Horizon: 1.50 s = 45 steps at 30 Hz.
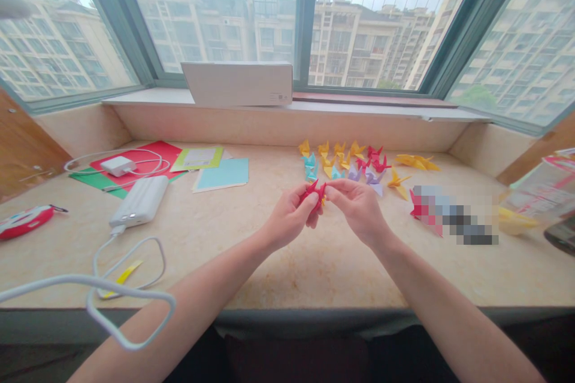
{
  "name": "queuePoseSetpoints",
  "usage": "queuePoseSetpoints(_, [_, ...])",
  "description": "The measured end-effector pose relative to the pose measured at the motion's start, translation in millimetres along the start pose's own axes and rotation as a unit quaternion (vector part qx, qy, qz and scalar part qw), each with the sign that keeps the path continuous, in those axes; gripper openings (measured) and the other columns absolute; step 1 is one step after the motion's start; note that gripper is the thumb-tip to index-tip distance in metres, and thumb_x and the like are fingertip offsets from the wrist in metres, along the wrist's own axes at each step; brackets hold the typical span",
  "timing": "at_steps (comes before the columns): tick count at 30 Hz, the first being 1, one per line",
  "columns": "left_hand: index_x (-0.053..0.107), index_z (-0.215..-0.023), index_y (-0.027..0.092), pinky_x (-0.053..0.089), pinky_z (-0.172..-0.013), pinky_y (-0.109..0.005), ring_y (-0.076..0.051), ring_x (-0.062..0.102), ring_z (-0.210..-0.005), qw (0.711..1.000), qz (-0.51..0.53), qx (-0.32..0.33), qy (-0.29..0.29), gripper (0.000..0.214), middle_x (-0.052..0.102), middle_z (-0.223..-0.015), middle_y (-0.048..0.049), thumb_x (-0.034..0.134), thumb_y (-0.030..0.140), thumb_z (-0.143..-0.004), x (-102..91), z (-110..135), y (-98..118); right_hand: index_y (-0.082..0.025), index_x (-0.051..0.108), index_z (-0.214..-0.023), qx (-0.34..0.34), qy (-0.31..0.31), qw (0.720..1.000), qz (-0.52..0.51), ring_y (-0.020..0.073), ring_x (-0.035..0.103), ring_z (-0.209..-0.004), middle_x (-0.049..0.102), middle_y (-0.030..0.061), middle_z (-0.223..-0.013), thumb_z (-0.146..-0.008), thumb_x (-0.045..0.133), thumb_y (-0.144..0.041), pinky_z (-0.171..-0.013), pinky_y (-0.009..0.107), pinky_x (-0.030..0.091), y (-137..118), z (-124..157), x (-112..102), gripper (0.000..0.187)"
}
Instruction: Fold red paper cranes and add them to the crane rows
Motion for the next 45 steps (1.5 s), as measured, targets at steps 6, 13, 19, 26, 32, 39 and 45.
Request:
queuePoseSetpoints(6, [0.061, -0.082, 0.014, 0.039, -0.047, -0.021, -0.009, 0.051, -0.046, 0.997, -0.068, 0.005, 0.028, 0.036, 0.057, -0.054, 0.0018, 0.055, 0.048, -0.092, -0.6, -0.8, -0.3, -0.017, 0.074, -0.083, -0.036, 0.014, 0.997, 0.072, 0.0181, 0.067, -0.073, 0.075, 0.0038, -0.077, -0.082, 0.067, -0.035, -0.073, 0.033, 0.051, 0.9, 1.5, -0.1, 0.019])
queuePoseSetpoints(13, [0.062, -0.077, 0.014, 0.032, -0.044, -0.021, -0.008, 0.045, -0.043, 0.997, -0.072, 0.000, 0.019, 0.037, 0.049, -0.050, 0.0045, 0.055, 0.047, -0.092, -3.3, -1.8, 0.1, -0.020, 0.075, -0.101, -0.002, -0.065, 0.997, -0.028, 0.0185, 0.070, -0.078, 0.076, 0.0056, -0.093, -0.082, 0.069, -0.039, -0.076, 0.035, 0.054, 1.2, -0.6, 1.3, 0.027])
queuePoseSetpoints(19, [0.065, -0.077, 0.013, 0.028, -0.043, -0.022, -0.007, 0.043, -0.042, 0.999, -0.049, -0.014, 0.012, 0.041, 0.048, -0.049, 0.0042, 0.056, 0.051, -0.090, -2.1, -0.5, 0.9, -0.021, 0.078, -0.091, 0.013, -0.067, 0.997, -0.041, 0.0171, 0.067, -0.072, 0.076, 0.0029, -0.079, -0.077, 0.073, -0.038, -0.072, 0.033, 0.054, 0.9, -3.2, -1.5, 0.023])
queuePoseSetpoints(26, [0.065, -0.077, 0.013, 0.025, -0.042, -0.022, -0.007, 0.041, -0.041, 1.000, 0.000, -0.027, -0.004, 0.039, 0.052, -0.051, 0.0027, 0.056, 0.049, -0.091, -1.5, -0.4, 1.1, -0.023, 0.079, -0.093, 0.019, -0.104, 0.992, -0.070, 0.0165, 0.066, -0.077, 0.076, 0.0011, -0.082, -0.080, 0.070, -0.034, -0.080, 0.033, 0.052, -1.1, -3.4, -1.9, 0.019])
queuePoseSetpoints(32, [0.065, -0.077, 0.013, 0.025, -0.041, -0.021, -0.005, 0.042, -0.042, 1.000, -0.007, -0.029, -0.009, 0.039, 0.055, -0.058, 0.0013, 0.057, 0.048, -0.091, -2.5, -1.4, 0.1, -0.019, 0.077, -0.090, 0.010, -0.113, 0.992, -0.051, 0.0158, 0.063, -0.070, 0.073, 0.0019, -0.075, -0.080, 0.068, -0.035, -0.069, 0.030, 0.048, -1.9, -2.7, -1.7, 0.021])
queuePoseSetpoints(39, [0.066, -0.080, 0.011, 0.029, -0.042, -0.020, -0.004, 0.044, -0.044, 0.998, -0.052, -0.031, 0.004, 0.039, 0.062, -0.071, -0.0021, 0.061, 0.050, -0.087, -3.5, -1.8, 0.6, -0.016, 0.074, -0.080, -0.011, -0.071, 0.995, 0.063, 0.0177, 0.065, -0.071, 0.073, 0.0027, -0.070, -0.081, 0.064, -0.027, -0.071, 0.031, 0.049, -5.3, -1.0, -2.7, 0.015])
queuePoseSetpoints(45, [0.064, -0.077, 0.014, 0.026, -0.043, -0.020, -0.006, 0.038, -0.042, 0.995, -0.099, -0.023, 0.023, 0.035, 0.047, -0.046, 0.0059, 0.063, 0.047, -0.087, -5.5, -1.7, 0.6, -0.016, 0.075, -0.083, -0.044, -0.036, 0.993, 0.103, 0.0195, 0.069, -0.080, 0.077, 0.0054, -0.082, -0.083, 0.064, -0.027, -0.076, 0.030, 0.050, -3.3, -1.2, -4.1, 0.016])
Point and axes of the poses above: each hand's wrist, its own z-axis away from the middle knuckle, its own x-axis out of the palm, y = z × x, the point moved 3 cm from there along -z, towards the middle knuckle
